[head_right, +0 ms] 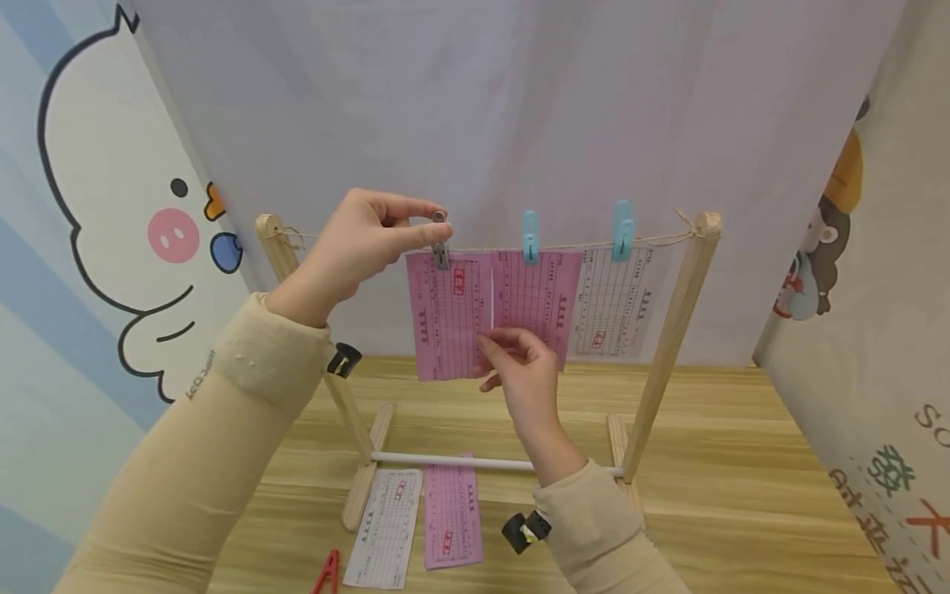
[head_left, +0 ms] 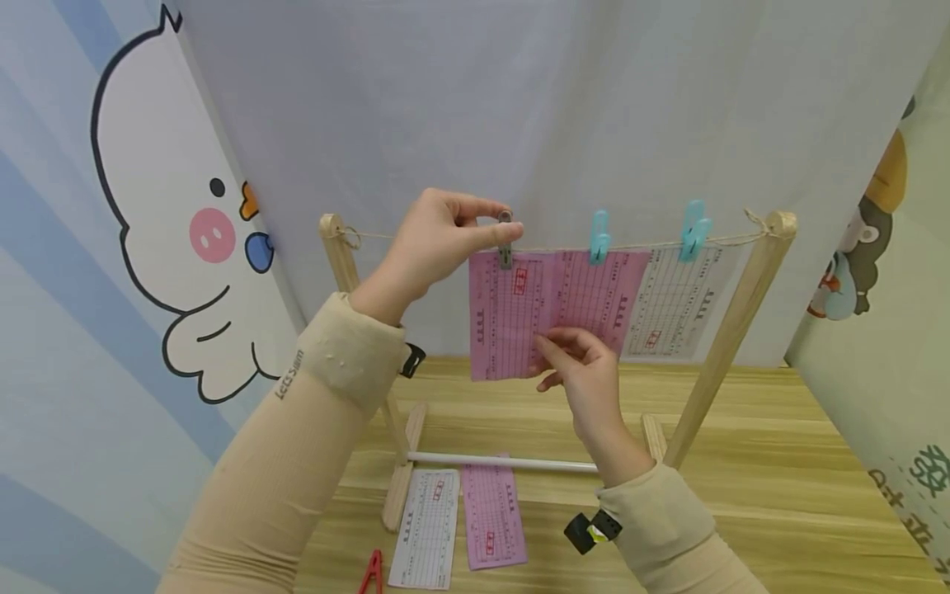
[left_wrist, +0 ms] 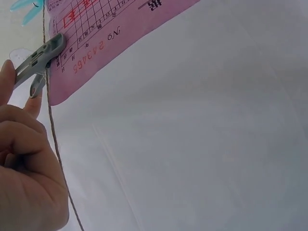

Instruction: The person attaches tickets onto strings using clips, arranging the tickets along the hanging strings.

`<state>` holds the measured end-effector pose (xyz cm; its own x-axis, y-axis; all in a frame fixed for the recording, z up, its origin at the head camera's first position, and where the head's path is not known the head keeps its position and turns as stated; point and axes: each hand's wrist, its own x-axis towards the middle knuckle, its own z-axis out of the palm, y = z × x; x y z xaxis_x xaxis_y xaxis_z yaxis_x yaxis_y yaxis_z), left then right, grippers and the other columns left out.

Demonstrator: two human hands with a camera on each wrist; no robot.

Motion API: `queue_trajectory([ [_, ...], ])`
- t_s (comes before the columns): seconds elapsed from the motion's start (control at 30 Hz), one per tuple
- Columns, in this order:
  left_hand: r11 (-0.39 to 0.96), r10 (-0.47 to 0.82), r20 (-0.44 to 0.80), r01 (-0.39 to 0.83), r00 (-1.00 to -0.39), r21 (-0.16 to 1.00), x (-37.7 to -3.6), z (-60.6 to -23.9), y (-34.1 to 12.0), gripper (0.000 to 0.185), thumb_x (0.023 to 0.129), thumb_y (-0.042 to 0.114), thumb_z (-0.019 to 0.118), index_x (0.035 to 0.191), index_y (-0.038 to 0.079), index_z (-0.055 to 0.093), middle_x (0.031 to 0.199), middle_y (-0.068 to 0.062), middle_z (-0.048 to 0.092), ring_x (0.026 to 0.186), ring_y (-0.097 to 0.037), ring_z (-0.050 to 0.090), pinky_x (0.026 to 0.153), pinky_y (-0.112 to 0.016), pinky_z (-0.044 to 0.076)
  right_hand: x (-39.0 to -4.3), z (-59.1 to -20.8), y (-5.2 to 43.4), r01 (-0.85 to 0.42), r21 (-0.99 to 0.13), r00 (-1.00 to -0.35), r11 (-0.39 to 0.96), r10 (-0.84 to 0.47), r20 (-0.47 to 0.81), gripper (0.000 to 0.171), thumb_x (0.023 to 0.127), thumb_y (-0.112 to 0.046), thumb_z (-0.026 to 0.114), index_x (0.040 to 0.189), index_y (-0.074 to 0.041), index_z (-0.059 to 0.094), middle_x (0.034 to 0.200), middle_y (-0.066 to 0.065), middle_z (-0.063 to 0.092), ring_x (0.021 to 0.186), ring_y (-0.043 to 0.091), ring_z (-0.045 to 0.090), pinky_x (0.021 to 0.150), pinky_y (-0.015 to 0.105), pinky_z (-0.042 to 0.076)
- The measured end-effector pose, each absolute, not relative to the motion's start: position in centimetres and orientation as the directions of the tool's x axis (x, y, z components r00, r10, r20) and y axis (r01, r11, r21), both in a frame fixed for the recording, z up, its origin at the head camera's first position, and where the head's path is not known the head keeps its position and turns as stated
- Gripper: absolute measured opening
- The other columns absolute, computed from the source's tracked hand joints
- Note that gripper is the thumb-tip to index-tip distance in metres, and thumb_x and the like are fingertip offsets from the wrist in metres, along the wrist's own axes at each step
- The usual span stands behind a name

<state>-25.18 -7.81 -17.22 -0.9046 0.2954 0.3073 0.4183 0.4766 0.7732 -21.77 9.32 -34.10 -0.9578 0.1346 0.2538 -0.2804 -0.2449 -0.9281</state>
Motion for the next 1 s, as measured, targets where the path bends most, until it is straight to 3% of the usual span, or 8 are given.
queue_trajectory([
  [0.37,0.439,0.322,0.269,0.395,-0.908,0.807,-25.0,-17.2,-8.0,0.044,0.089,0.03,0.075,0.129,0.015,0.067,0.052,0.005,0.035,0.045,-0.009,0.024,0.045,-0.026,0.023,-21.5,-34.2,9.4,-0.278,-0.931,-0.958,-0.235,0.139,0.251,0.005,0.092,0.0,0.065,0.097,-0.001,0.067,0.078,-0.006,0.07,0.059,0.01,0.065,0.049,0.023,0.052],
  [0.6,0.399,0.322,0.282,0.4,-0.904,0.825,-24.7,-17.3,-8.3,0.051,0.088,0.031,0.076,0.135,0.018,0.062,0.054,0.005,0.038,0.046,-0.01,0.025,0.045,-0.027,0.023,-21.3,-34.1,10.1,-0.304,-0.932,-0.948,-0.199,0.163,0.275,0.014,0.093,-0.002,0.066,0.106,0.004,0.067,0.085,-0.007,0.072,0.061,0.008,0.066,0.05,0.023,0.052],
  [0.83,0.412,0.305,0.347,0.451,-0.887,0.792,-23.7,-18.1,-8.5,0.055,0.087,0.031,0.077,0.138,0.021,0.058,0.059,0.004,0.04,0.051,-0.011,0.029,0.052,-0.028,0.03,-20.6,-34.7,10.4,-0.335,-0.912,-0.932,-0.236,0.222,0.285,0.014,0.093,0.001,0.065,0.107,0.003,0.066,0.085,-0.005,0.07,0.058,0.008,0.065,0.049,0.023,0.053],
  [1.0,0.375,0.285,0.408,0.493,-0.867,0.785,-22.5,-19.6,-9.0,0.059,0.087,0.028,0.078,0.141,0.021,0.054,0.061,0.003,0.039,0.055,-0.011,0.031,0.059,-0.029,0.035,-19.8,-35.5,10.1,-0.289,-0.931,-0.95,-0.221,0.187,0.251,0.019,0.094,-0.003,0.065,0.111,0.006,0.063,0.084,-0.005,0.067,0.059,0.008,0.063,0.051,0.023,0.053],
])
